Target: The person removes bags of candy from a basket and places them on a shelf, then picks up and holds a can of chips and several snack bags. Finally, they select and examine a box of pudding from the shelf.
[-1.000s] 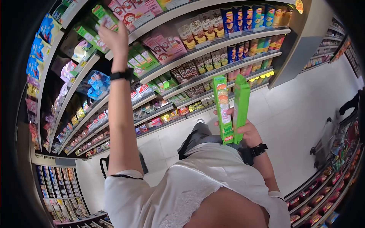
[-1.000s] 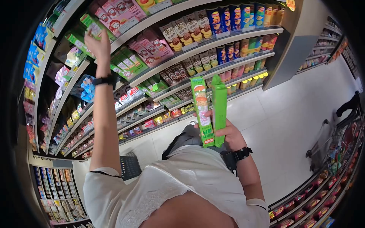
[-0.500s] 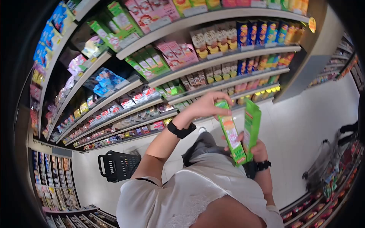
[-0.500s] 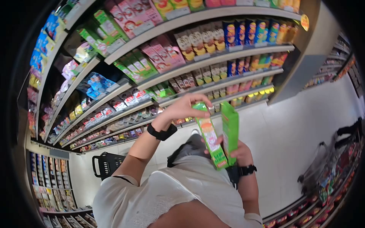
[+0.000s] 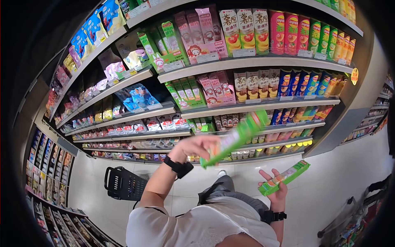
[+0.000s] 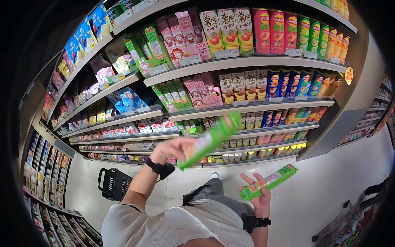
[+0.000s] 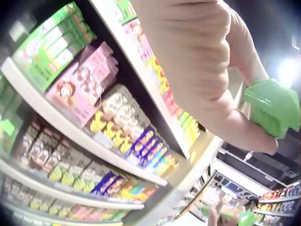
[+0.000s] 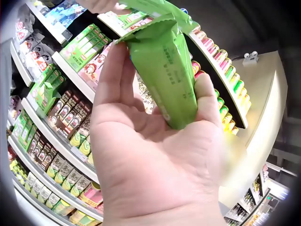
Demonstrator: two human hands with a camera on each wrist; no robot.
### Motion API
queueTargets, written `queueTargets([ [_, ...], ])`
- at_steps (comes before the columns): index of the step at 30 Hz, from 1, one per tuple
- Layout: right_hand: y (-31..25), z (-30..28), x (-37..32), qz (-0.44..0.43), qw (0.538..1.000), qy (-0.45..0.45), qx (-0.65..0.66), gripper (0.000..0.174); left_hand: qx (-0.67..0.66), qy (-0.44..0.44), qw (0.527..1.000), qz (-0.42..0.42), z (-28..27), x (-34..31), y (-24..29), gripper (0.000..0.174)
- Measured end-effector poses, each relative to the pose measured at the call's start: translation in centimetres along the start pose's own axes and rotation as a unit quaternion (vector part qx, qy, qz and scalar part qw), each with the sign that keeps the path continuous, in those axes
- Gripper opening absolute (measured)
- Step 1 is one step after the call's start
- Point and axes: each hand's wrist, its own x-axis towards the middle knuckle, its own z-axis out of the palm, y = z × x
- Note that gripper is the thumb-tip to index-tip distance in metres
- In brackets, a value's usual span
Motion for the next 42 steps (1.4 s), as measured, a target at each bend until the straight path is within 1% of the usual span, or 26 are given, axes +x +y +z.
queueTargets([
  [2, 0.0, -1.1, -0.1, -0.003, 1.0, 0.008, -0.017, 0.07, 0.009, 0.108, 0.979, 0.171, -0.5, -1.0, 4.3, 0.069],
  [4, 0.1, -1.7, -0.4, -0.006, 0.999, 0.016, -0.037, 0.068, 0.132, 0.246, 0.916, 0.289, -3.2, -1.3, 9.0, 0.065],
  [5, 0.1, -1.8, -0.5, 0.001, 0.999, 0.018, -0.051, 0.066, 0.155, 0.361, 0.864, 0.316, -3.5, -1.4, 11.7, 0.059],
  [6, 0.2, -1.9, -0.7, 0.008, 0.998, 0.02, -0.064, 0.063, 0.239, 0.417, 0.81, 0.337, -5.3, -1.8, 14.3, 0.053],
  [7, 0.2, -2.0, -0.9, 0.011, 0.998, 0.018, -0.066, 0.063, 0.252, 0.471, 0.761, 0.369, -6.2, -1.9, 16.5, 0.054],
  [9, 0.4, -2.0, -1.2, 0.032, 0.997, 0.014, -0.066, 0.062, 0.37, 0.524, 0.638, 0.426, -10.7, -2.3, 20.6, 0.053],
  [10, 0.6, -2.0, -1.4, 0.033, 0.997, 0.013, -0.067, 0.062, 0.454, 0.537, 0.545, 0.457, -13.0, -2.1, 22.7, 0.049],
  [11, 0.7, -1.9, -1.5, 0.033, 0.997, 0.017, -0.067, 0.062, 0.495, 0.563, 0.467, 0.469, -12.5, -1.5, 24.2, 0.045],
  [12, 0.9, -2.0, -1.8, 0.034, 0.997, 0.021, -0.067, 0.062, 0.494, 0.564, 0.466, 0.47, -14.0, -1.5, 25.3, 0.045],
  [14, 1.0, -2.1, -2.2, 0.025, 0.997, 0.021, -0.065, 0.063, 0.627, 0.608, 0.302, 0.382, -17.2, -1.4, 27.2, 0.041],
  [16, 1.2, -2.2, -2.6, 0.013, 0.998, 0.022, -0.06, 0.064, 0.632, 0.583, 0.313, 0.403, -19.4, -0.6, 27.4, 0.037],
  [18, 1.3, -2.2, -3.1, -0.006, 0.997, 0.024, -0.069, 0.063, 0.626, 0.575, 0.424, 0.313, -20.5, 0.3, 27.2, 0.037],
  [19, 1.5, -2.3, -3.3, -0.012, 0.997, 0.025, -0.067, 0.063, 0.645, 0.595, 0.412, 0.246, -21.0, 0.5, 27.2, 0.038],
  [21, 1.8, -2.4, -3.7, -0.048, 0.996, 0.047, -0.066, 0.062, 0.645, 0.587, 0.432, 0.229, -20.4, 1.0, 27.8, 0.038],
  [24, 1.8, -2.3, -4.1, -0.035, 0.996, 0.048, -0.067, 0.06, 0.647, 0.579, 0.462, 0.179, -18.4, 0.7, 29.1, 0.043],
  [26, 1.9, -1.7, -3.8, -0.028, 0.995, 0.063, -0.079, 0.059, 0.667, 0.549, 0.492, 0.108, -17.4, 0.4, 30.4, 0.051],
  [27, 1.9, -1.2, -3.5, -0.024, 0.993, 0.077, -0.092, 0.058, 0.611, 0.56, 0.542, 0.141, -17.4, 0.6, 30.9, 0.061],
  [28, 1.9, -0.8, -3.1, -0.023, 0.993, 0.075, -0.092, 0.058, 0.61, 0.561, 0.541, 0.141, -17.4, 0.5, 31.1, 0.061],
  [30, 2.0, -0.2, -2.4, 0.01, 0.989, 0.077, -0.123, 0.056, 0.523, 0.62, 0.542, 0.218, -14.0, 1.2, 31.2, 0.064],
  [31, 2.1, -0.1, -2.1, 0.013, 0.989, 0.076, -0.124, 0.056, 0.544, 0.618, 0.519, 0.227, -14.6, 1.5, 31.0, 0.065],
  [32, 2.2, -0.1, -1.9, 0.031, 0.988, 0.075, -0.128, 0.056, 0.633, 0.627, 0.422, 0.167, -18.6, 1.5, 31.5, 0.069],
  [35, 2.6, -0.1, -0.9, 0.062, 0.985, 0.072, -0.141, 0.056, 0.66, 0.616, 0.424, 0.069, -17.5, 2.1, 31.0, 0.074],
  [36, 2.8, 0.0, -0.5, 0.07, 0.984, 0.07, -0.149, 0.055, 0.659, 0.618, 0.424, 0.067, -17.4, 2.1, 31.5, 0.074],
  [38, 3.0, 0.7, 0.5, 0.082, 0.983, 0.065, -0.154, 0.053, 0.618, 0.578, 0.532, 0.017, -18.0, 2.0, 32.2, 0.072],
  [40, 3.4, 1.2, 2.3, 0.098, 0.98, 0.06, -0.16, 0.051, 0.62, 0.574, 0.535, 0.0, -19.2, 1.8, 32.6, 0.071],
  [42, 4.0, 0.8, 5.1, 0.102, 0.976, -0.002, -0.19, 0.048, 0.664, 0.555, 0.5, -0.043, -18.6, 2.1, 33.0, 0.07],
])
